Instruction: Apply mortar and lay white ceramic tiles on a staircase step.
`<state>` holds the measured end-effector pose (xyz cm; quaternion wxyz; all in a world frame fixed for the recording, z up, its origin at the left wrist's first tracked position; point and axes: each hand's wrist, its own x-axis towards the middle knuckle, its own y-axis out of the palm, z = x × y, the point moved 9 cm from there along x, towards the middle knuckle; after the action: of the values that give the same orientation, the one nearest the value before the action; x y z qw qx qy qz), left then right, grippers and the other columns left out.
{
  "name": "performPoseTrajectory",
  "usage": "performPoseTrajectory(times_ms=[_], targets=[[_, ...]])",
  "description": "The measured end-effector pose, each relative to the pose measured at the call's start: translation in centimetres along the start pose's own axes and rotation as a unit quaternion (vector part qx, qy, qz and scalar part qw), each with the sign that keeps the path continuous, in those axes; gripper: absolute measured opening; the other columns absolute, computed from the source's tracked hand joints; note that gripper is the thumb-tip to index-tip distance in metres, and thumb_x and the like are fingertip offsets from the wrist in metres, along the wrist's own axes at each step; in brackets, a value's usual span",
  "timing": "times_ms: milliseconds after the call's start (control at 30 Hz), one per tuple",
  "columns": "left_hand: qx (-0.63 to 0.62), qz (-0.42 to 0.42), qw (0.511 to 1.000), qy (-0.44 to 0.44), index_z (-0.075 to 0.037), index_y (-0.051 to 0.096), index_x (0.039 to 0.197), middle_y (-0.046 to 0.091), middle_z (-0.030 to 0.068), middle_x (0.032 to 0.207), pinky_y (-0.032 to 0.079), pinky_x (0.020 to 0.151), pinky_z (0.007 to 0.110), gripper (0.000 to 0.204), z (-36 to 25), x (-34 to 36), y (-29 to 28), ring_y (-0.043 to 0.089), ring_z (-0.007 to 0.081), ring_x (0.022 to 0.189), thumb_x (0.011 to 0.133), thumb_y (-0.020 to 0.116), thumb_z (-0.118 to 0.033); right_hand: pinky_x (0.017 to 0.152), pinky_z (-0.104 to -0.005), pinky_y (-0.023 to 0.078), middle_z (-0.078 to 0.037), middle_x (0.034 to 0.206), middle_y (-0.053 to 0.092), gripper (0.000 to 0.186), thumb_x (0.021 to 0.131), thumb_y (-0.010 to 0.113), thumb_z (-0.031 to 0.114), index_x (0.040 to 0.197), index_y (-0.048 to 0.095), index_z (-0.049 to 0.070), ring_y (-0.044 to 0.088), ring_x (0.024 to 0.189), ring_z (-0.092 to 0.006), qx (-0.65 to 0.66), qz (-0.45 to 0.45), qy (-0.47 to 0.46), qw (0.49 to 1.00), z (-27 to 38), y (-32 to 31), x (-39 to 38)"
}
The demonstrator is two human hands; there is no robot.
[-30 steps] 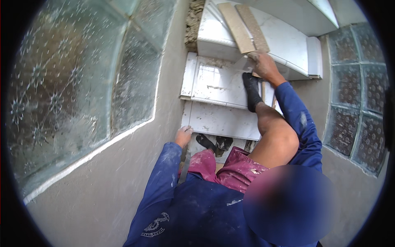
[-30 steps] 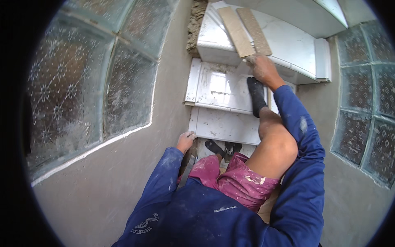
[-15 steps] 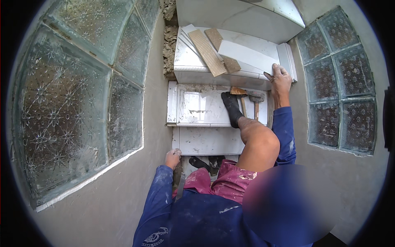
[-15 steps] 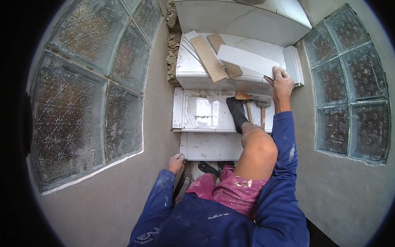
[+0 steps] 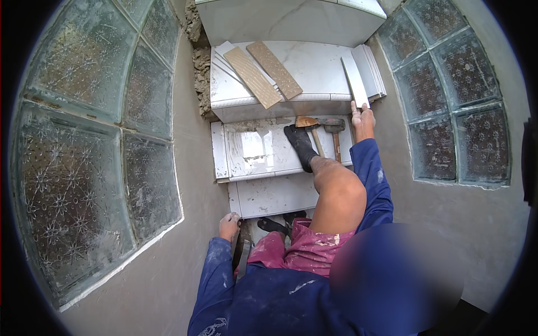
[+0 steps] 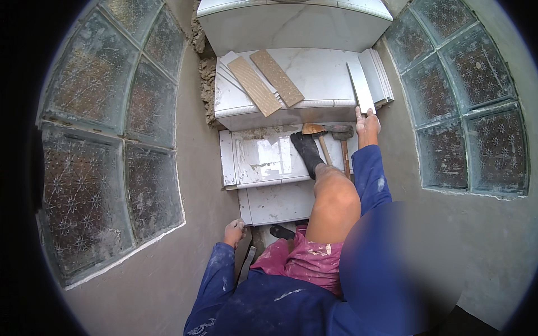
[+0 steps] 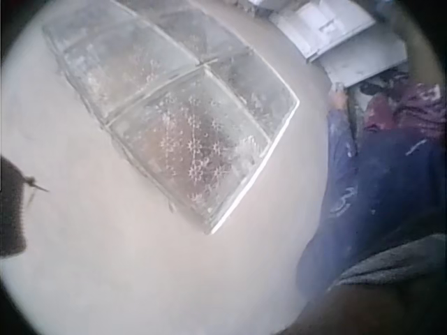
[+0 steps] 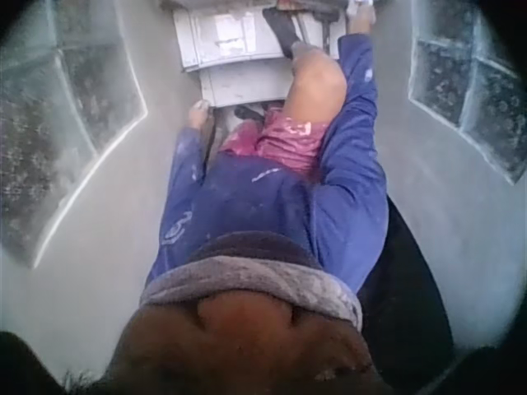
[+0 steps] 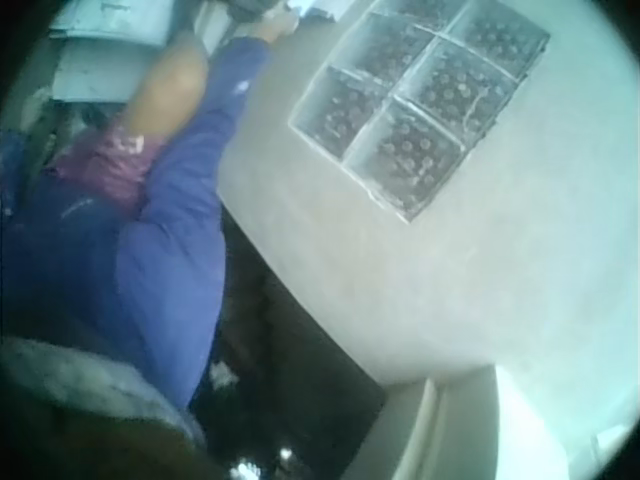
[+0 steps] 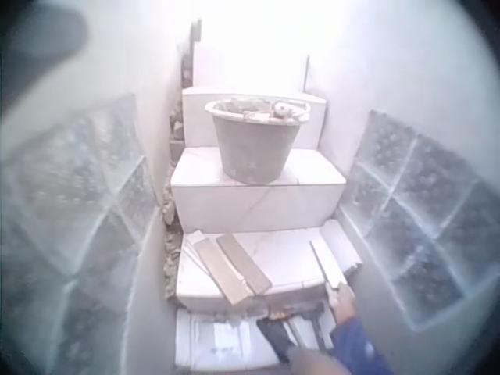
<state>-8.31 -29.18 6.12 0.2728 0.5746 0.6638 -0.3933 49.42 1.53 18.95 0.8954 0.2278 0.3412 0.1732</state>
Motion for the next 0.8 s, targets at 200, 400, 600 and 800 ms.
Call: performPoseTrajectory(times_ms=[200, 400, 600, 800], targets=[[-0.002, -0.006, 1.0, 0.014, -0.001, 0.069, 0.103, 0.065, 0.0036, 0.08, 0.047, 0.055, 0.027, 0.025, -0.3, 0.1, 0.3, 0.059, 0.0107, 0.065, 0.089, 0.057, -0.018, 0.089, -0.0506, 0.058, -0.022, 0.121, 0.053, 0.032, 0.096, 0.052, 0.001, 0.122, 0.045, -0.015, 0.061, 0.103, -0.0367, -0.08, -0.013, -0.008, 0.997, 0.4, -0.7, 3.8], [-0.016, -0.022, 1.0, -0.001, 0.001, 0.067, 0.108, 0.066, 0.0042, 0.084, 0.047, 0.056, 0.026, 0.028, 0.1, 0.0, -0.7, 0.059, 0.0103, 0.066, 0.09, 0.059, -0.018, 0.08, -0.0458, 0.056, -0.024, 0.113, 0.06, 0.027, 0.087, 0.067, 0.015, 0.104, 0.065, -0.007, 0.062, 0.1, -0.0359, -0.648, 0.005, -0.22, 0.729, 6.4, 3.5, 1.4], [-0.002, -0.006, 1.0, -0.007, 0.001, 0.066, 0.112, 0.067, 0.0045, 0.088, 0.048, 0.056, 0.026, 0.029, 0.1, 0.1, -0.3, 0.06, 0.0101, 0.07, 0.09, 0.06, -0.018, 0.093, -0.0474, 0.046, -0.021, 0.107, 0.061, 0.024, 0.081, 0.062, 0.01, 0.101, 0.069, 0.0, 0.058, 0.103, -0.0398, -0.806, 0.026, -0.423, 0.413, 8.3, 11.4, -2.5], [-0.007, -0.006, 1.0, -0.018, -0.001, 0.066, 0.113, 0.066, 0.0037, 0.089, 0.048, 0.057, 0.027, 0.029, 0.6, 0.6, -0.3, 0.06, 0.0108, 0.071, 0.091, 0.06, -0.019, 0.09, -0.0485, 0.048, -0.02, 0.106, 0.062, 0.023, 0.08, 0.059, 0.009, 0.1, 0.068, 0.004, 0.057, 0.105, -0.0406, -0.792, 0.044, -0.464, 0.394, 7.3, 12.4, -2.7]])
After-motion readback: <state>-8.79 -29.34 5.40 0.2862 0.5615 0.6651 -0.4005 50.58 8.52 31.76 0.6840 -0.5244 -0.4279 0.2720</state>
